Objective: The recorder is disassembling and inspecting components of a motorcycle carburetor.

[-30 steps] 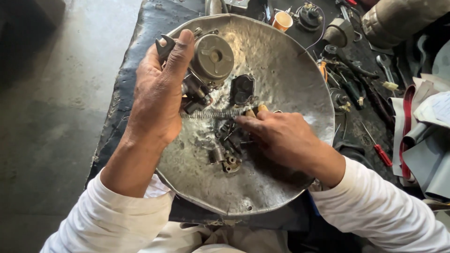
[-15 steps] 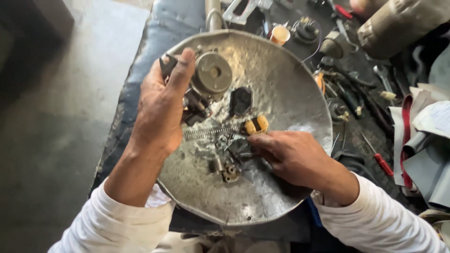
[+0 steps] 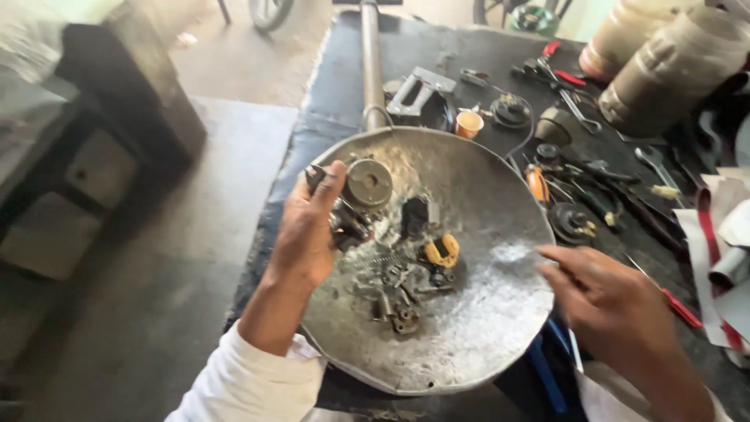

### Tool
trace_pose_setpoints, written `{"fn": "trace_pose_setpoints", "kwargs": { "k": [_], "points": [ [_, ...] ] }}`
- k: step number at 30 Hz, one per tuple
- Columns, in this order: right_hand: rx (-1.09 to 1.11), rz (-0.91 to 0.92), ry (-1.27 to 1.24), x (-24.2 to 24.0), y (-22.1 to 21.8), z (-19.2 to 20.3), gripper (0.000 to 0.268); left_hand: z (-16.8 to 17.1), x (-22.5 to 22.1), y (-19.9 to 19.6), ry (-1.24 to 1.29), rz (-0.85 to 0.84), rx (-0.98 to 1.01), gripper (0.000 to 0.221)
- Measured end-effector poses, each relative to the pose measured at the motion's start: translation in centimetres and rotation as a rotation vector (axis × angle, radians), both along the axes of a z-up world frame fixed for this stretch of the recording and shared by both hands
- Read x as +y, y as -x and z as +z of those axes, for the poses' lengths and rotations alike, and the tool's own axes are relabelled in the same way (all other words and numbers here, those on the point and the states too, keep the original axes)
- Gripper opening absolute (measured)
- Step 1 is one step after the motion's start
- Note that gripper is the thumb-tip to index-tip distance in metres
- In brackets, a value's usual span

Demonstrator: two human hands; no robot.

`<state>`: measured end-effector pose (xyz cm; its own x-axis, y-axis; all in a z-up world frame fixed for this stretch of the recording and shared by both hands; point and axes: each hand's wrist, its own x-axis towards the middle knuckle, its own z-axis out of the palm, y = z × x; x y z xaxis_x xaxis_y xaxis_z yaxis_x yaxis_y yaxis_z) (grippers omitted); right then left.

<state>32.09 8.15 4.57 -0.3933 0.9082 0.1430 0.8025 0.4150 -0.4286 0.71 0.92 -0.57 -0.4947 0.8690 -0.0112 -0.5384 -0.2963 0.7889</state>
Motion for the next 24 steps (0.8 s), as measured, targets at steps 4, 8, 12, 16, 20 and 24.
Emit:
{"fn": "trace_pose_setpoints", "kwargs": {
  "k": [4, 8, 12, 16, 20, 24],
  "points": [
    [-0.056, 0.017, -0.052, 2.3, -8.0, -6.1, 0.03, 0.1, 0.1, 0.4, 0.027, 0.007, 0.022, 0.037],
    [-0.23, -0.027, 0.095, 1.6, -8.9, -8.5, 0.04, -0.7, 0.3, 0.6, 0.031, 0.021, 0.054, 0.039],
    [-0.253, -0.147, 0.325, 1.2, -7.4, -8.0, 0.034, -1.0, 0.3, 0.5, 0.029, 0.042, 0.09, 0.039],
    [-0.052, -0.173, 0.418, 3.6, -11.3, -10.8, 0.028, -1.7, 0.6, 0.8, 0.042, 0.085, 0.081, 0.04],
    [0.707, -0.203, 0.623, 4.8, -13.7, -11.4, 0.028, -1.1, 0.4, 0.5, -0.004, 0.069, 0.104, 0.05],
    [0.622, -0.219, 0.59, 3.5, -12.5, -10.4, 0.028, 0.0, -0.2, -0.2, -0.044, 0.038, 0.253, 0.065]
  ]
}}
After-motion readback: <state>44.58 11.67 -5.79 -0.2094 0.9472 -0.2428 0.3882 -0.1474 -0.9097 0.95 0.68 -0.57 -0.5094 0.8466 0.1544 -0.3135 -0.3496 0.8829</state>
